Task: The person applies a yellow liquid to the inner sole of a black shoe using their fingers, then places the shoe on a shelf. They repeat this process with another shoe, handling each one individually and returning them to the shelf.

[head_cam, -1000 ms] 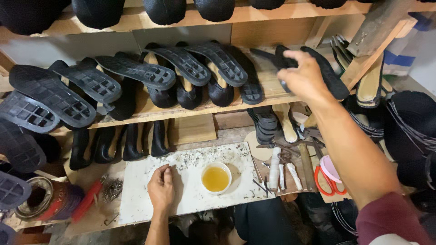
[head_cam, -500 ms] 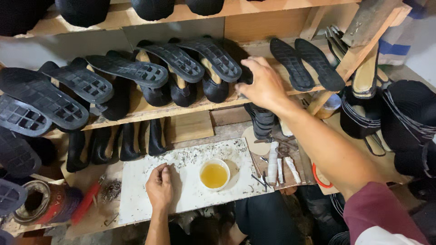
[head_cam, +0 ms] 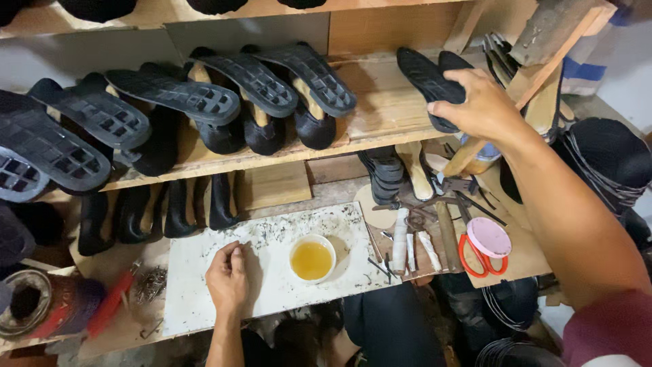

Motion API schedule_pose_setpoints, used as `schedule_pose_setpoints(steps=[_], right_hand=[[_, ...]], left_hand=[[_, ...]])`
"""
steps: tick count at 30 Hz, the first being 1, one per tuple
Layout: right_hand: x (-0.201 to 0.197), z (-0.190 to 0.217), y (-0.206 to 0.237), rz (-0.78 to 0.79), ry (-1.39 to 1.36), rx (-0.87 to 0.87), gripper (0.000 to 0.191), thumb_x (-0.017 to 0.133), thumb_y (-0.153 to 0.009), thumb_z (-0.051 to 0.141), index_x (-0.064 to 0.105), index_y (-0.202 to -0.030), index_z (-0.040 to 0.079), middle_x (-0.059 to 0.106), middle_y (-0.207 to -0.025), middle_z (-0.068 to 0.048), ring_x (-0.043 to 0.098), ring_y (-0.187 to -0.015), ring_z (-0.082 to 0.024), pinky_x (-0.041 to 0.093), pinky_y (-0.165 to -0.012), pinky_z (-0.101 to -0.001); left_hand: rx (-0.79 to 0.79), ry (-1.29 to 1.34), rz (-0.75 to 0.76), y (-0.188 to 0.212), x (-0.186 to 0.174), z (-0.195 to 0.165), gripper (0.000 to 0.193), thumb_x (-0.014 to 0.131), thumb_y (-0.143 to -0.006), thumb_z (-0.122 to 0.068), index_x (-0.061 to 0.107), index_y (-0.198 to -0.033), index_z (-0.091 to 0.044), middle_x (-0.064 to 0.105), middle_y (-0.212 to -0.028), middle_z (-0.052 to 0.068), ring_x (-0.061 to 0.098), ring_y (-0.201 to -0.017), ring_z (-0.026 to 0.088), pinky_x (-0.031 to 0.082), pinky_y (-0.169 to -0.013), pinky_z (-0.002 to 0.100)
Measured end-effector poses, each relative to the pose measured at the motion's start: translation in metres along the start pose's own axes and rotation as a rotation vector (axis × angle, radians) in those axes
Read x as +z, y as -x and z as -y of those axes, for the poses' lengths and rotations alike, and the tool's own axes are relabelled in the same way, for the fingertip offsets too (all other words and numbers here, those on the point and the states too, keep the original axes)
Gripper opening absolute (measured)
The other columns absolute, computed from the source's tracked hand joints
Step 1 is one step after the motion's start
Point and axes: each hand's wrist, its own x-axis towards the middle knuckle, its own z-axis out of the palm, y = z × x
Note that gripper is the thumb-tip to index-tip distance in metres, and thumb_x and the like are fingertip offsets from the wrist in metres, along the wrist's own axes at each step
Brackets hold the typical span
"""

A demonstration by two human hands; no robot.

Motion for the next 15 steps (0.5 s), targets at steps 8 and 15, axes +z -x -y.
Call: schedule_pose_setpoints(steps=[8, 15], right_hand=[[0.004, 0.013, 0.005, -0.064, -0.012, -0.235, 0.064, 0.079, -0.076, 0.021, 0.065, -0.137, 0.004, 0.062, -0.142, -0.017, 0.062, -0.124, -0.039, 0.050, -0.107, -0.0439], [-0.018, -0.002, 0.014, -0.236, 0.211, -0.295, 0.060, 0.075, -0.082, 0.014, 0.064, -0.140, 0.001, 0.060, -0.141, -0.019, 0.062, -0.121, -0.039, 0.050, -0.110, -0.0464]], left_hand=[[0.050, -0.035, -0.004, 0.000, -0.002, 0.002, 0.026, 0.060, -0.101, -0.016, 0.071, -0.115, 0.003, 0.077, -0.099, 0.014, 0.071, -0.091, 0.018, 0.055, -0.084, 0.030], [0.067, -0.071, -0.017, 0.000, -0.003, 0.000, 0.026, 0.061, -0.100, -0.016, 0.072, -0.114, 0.002, 0.077, -0.097, 0.013, 0.071, -0.087, 0.018, 0.055, -0.082, 0.030]])
